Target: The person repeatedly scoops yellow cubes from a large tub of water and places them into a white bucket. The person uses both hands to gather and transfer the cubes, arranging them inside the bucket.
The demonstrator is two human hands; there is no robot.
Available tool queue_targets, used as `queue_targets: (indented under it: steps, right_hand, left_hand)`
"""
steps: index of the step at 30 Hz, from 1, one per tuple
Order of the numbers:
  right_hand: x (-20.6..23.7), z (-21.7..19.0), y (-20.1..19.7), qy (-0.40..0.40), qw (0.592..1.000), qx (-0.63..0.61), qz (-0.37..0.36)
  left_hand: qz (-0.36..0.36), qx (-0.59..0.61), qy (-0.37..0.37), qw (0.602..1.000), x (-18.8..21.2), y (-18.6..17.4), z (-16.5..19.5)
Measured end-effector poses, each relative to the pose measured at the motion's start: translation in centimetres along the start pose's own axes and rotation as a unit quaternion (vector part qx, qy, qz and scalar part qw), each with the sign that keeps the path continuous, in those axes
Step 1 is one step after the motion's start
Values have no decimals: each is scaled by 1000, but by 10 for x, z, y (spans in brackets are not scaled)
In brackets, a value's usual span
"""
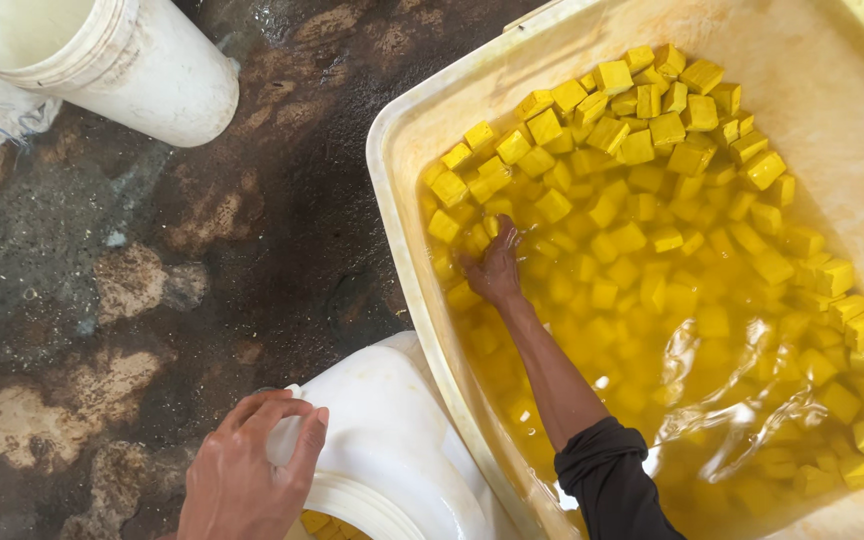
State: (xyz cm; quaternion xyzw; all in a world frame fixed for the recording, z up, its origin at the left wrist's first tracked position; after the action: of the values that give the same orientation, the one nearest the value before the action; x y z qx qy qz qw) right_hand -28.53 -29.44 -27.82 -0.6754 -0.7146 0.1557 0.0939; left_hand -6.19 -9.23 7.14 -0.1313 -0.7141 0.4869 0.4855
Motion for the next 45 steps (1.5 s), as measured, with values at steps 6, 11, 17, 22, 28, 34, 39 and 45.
queue_targets:
  steps: [6,11,17,22,28,34,39,45]
  right_hand:
    - [-6,14,-12,175,956,-232,-32]
    - [-11,15,-11,-7,999,-33,-40]
    - [-4,-1,-9,157,941,-297,-44]
    - [-6,-16,-4,118,991,-59,3]
    - [-16,-14,-1,162,981,-85,58]
    - [0,-1,-18,155,972,-170,46]
    - [27,-7,-10,8,999,11,30]
    - [22,-17,-11,93,992,-80,-43]
  left_hand:
    - [15,10,8,1000,1,-1,-1]
    - [18,16,18,1000,3,-3,1]
    - [18,51,55,997,9,-12,0]
    - [42,62,75,994,13,-16,2]
    - [36,61,72,995,11,-18,3]
    - [45,60,75,994,11,-16,1]
    - [37,64,61,995,11,-14,0]
    - [54,59,76,994,13,-18,2]
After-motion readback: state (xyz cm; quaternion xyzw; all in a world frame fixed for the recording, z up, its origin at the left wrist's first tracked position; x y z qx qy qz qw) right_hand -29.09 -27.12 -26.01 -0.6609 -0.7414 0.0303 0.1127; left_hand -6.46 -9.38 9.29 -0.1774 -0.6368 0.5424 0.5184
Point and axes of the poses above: each hand's wrist, its own x-axis away from the middle knuckle, its own y-axis out of the palm, z = x × y, the point moved 2 cm from there along -x, towards the middle knuckle, and after that the axes turned 11 degrees about -x, right-handed, at the moved point
